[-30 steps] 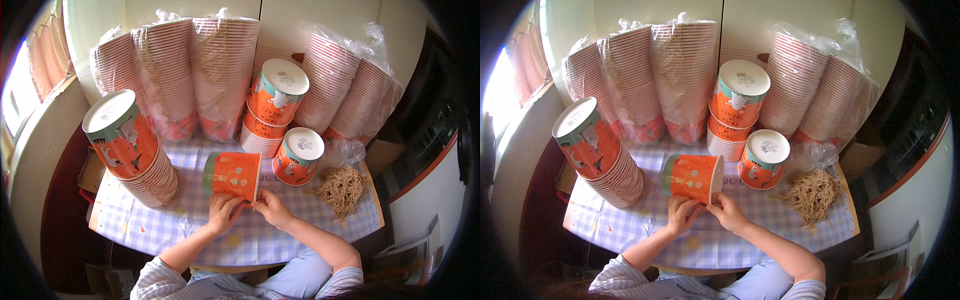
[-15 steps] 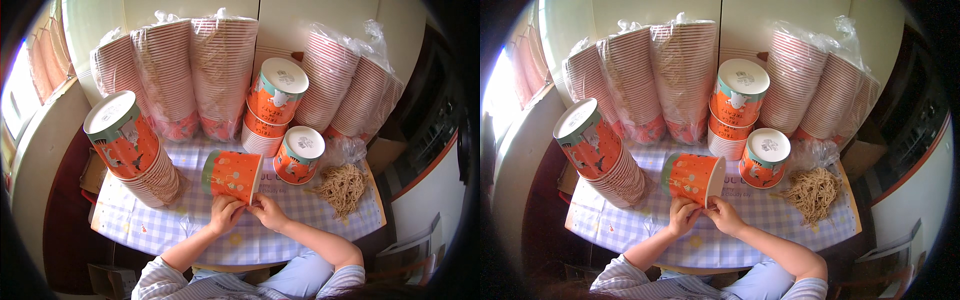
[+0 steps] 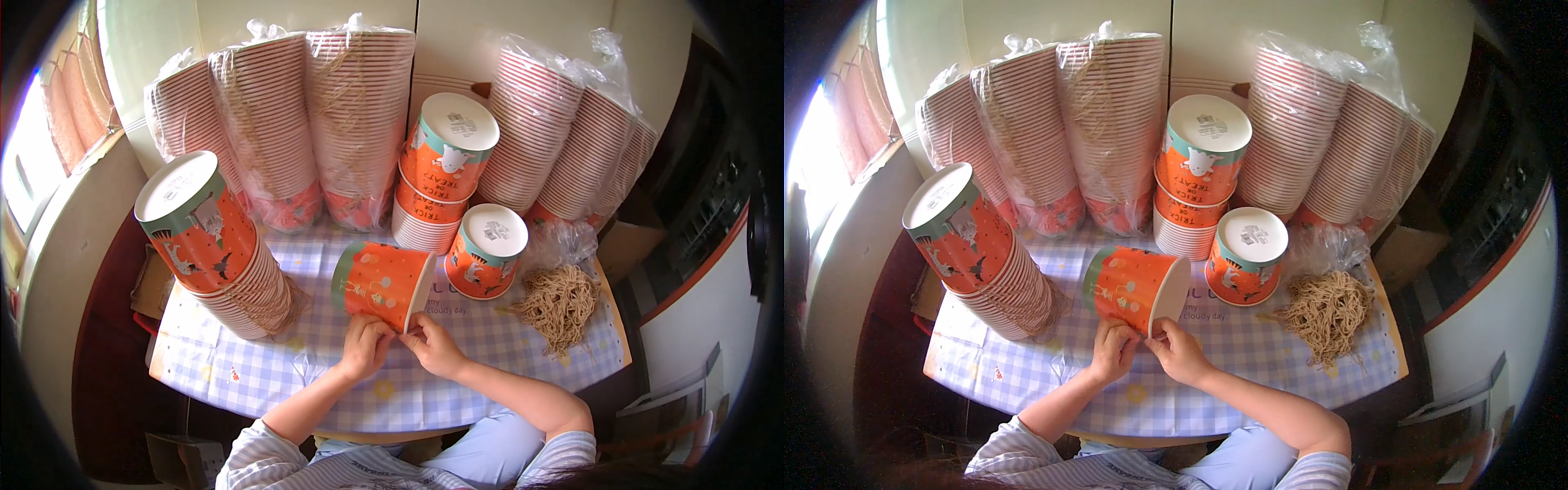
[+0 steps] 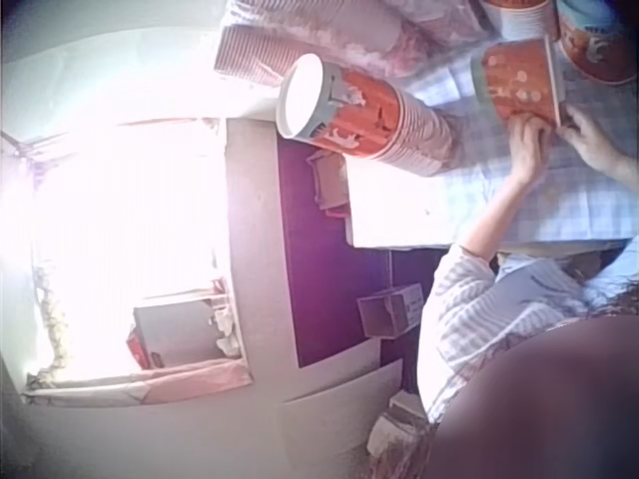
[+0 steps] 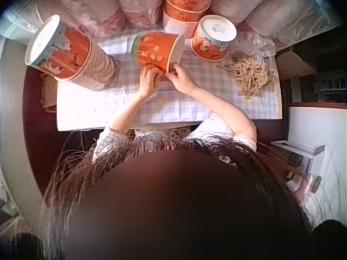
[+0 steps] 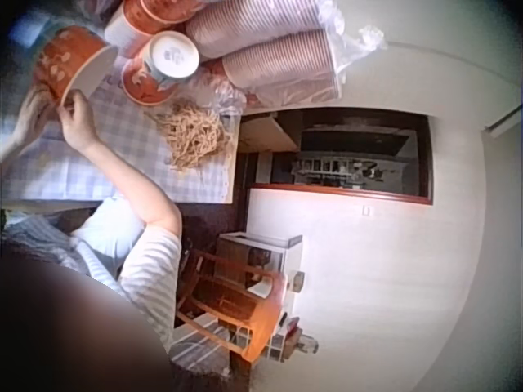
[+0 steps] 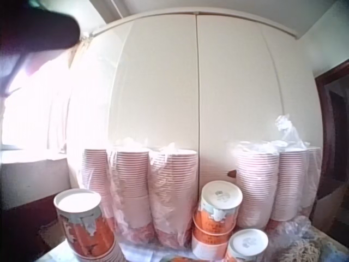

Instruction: Packing decorative filler and securing items within paper buckets using wire ties.

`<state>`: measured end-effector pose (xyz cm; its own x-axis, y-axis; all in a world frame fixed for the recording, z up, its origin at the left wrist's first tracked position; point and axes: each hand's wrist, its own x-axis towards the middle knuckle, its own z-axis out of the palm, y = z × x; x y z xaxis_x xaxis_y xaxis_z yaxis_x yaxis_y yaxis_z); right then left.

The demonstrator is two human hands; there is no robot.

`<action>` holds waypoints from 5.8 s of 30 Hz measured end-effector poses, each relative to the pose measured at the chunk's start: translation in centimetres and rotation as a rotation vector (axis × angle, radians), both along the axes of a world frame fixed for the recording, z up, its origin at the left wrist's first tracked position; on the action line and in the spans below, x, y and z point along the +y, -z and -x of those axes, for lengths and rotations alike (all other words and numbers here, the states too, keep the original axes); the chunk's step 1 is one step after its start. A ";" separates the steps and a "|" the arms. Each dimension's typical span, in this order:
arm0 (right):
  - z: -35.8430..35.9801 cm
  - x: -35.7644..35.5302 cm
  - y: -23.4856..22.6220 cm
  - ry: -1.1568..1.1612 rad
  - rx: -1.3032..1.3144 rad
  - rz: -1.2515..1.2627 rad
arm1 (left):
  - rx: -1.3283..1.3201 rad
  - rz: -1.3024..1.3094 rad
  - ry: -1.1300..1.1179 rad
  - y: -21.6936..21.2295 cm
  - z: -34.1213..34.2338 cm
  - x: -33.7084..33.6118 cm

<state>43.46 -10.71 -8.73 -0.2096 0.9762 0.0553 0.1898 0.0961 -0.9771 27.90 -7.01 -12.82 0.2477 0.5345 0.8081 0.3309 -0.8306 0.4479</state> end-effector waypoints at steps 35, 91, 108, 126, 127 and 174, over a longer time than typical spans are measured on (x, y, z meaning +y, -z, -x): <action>-11.6 2.9 -1.9 0.094 -1.551 0.153 | -0.333 0.598 -0.234 2.5 1.7 4.8; -3.2 0.6 -2.1 -0.178 -0.624 -0.424 | -0.037 0.484 0.162 1.2 -1.0 0.1; -2.9 0.1 -0.7 -0.164 -0.793 -0.512 | -0.310 1.486 0.680 1.0 -1.2 -0.2; -3.3 0.1 -0.5 -0.109 -0.736 -0.513 | -0.270 1.395 0.697 0.8 -0.9 0.3; -3.2 0.1 -0.6 -0.099 -0.735 -0.536 | -0.270 1.394 0.696 0.8 -0.9 0.3; -3.3 -0.2 -4.1 0.019 -0.412 -0.460 | 0.261 0.326 0.286 0.8 -1.4 -0.1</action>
<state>46.75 -10.95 -4.61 -0.2856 0.8756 0.3896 0.5485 0.4827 -0.6827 29.28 -7.11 -13.65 0.5929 0.6298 0.5018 0.2460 -0.7350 0.6319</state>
